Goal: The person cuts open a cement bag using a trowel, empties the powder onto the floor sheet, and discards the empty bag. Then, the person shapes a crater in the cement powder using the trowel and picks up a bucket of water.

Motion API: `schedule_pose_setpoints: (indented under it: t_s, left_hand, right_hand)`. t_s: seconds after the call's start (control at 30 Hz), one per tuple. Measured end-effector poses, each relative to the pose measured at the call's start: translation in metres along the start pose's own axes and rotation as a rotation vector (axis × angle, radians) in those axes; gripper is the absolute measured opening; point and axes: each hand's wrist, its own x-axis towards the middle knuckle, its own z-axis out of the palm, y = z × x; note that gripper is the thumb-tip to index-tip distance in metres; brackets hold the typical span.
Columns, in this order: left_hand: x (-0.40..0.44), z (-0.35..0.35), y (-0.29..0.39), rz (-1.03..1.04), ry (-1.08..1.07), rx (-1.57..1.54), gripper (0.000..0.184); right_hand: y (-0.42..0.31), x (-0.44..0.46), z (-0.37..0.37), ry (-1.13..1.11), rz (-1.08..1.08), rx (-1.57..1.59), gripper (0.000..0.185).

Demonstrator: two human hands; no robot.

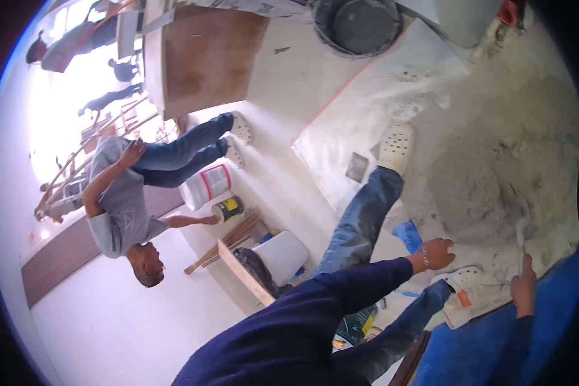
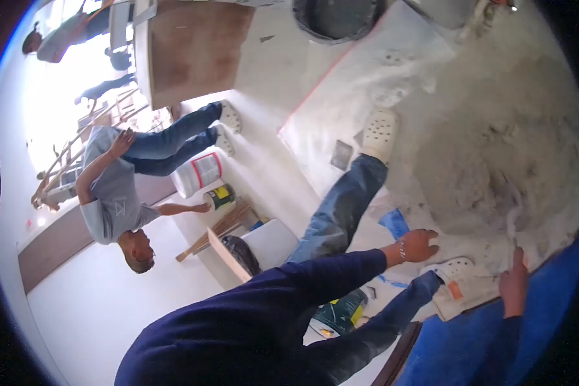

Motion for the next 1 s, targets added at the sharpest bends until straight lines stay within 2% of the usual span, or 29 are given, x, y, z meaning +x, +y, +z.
schedule_pose_setpoints:
  t_s: [0.03,0.13,0.2,0.23,0.33,0.37,0.4,0.47,0.5,0.57,0.67,0.87,1.0]
  left_hand:
    - [-0.005,-0.006,0.0,-0.011,0.01,0.004,0.05]
    - [-0.002,-0.005,0.0,-0.009,-0.002,-0.007,0.051]
    - [0.003,0.004,-0.014,0.026,0.026,0.038,0.052]
    - [0.009,0.019,-0.027,0.087,0.089,0.081,0.053]
    - [0.012,0.015,-0.031,0.109,0.061,0.101,0.047]
    - [0.009,0.009,-0.024,0.092,0.014,0.098,0.047]
    - [0.007,0.003,-0.019,0.061,-0.024,0.099,0.048]
    - [-0.001,-0.003,-0.013,0.059,-0.093,0.177,0.05]
    - [-0.004,-0.004,-0.012,0.069,-0.108,0.169,0.05]
    - [-0.004,-0.005,-0.01,-0.04,-0.198,0.186,0.053]
    - [-0.006,-0.005,-0.009,-0.003,-0.307,0.286,0.054]
    - [-0.015,-0.009,-0.01,-0.042,-0.527,0.401,0.049]
    - [-0.013,-0.012,-0.012,0.02,-0.561,0.434,0.048]
  right_hand:
    - [0.005,0.002,-0.001,-0.007,0.078,-0.049,0.07]
    - [0.011,0.019,0.021,-0.064,0.046,0.07,0.07]
    - [0.02,0.041,0.06,-0.058,-0.139,0.194,0.071]
    - [0.02,0.046,0.077,-0.031,-0.165,0.138,0.073]
    - [0.0,0.055,0.105,-0.061,0.019,0.22,0.072]
    - [0.006,0.056,0.127,0.055,-0.085,0.174,0.07]
    - [-0.014,0.052,0.114,-0.058,0.115,0.304,0.063]
    - [-0.033,0.038,0.115,-0.055,0.134,0.284,0.053]
    - [-0.042,0.032,0.115,-0.073,0.17,0.319,0.052]
    - [-0.055,0.028,0.12,-0.092,0.205,0.354,0.052]
    - [-0.066,0.024,0.138,-0.115,0.267,0.414,0.055]
    - [-0.074,0.013,0.162,-0.007,0.256,0.41,0.051]
    - [-0.081,-0.003,0.165,0.027,0.301,0.394,0.054]
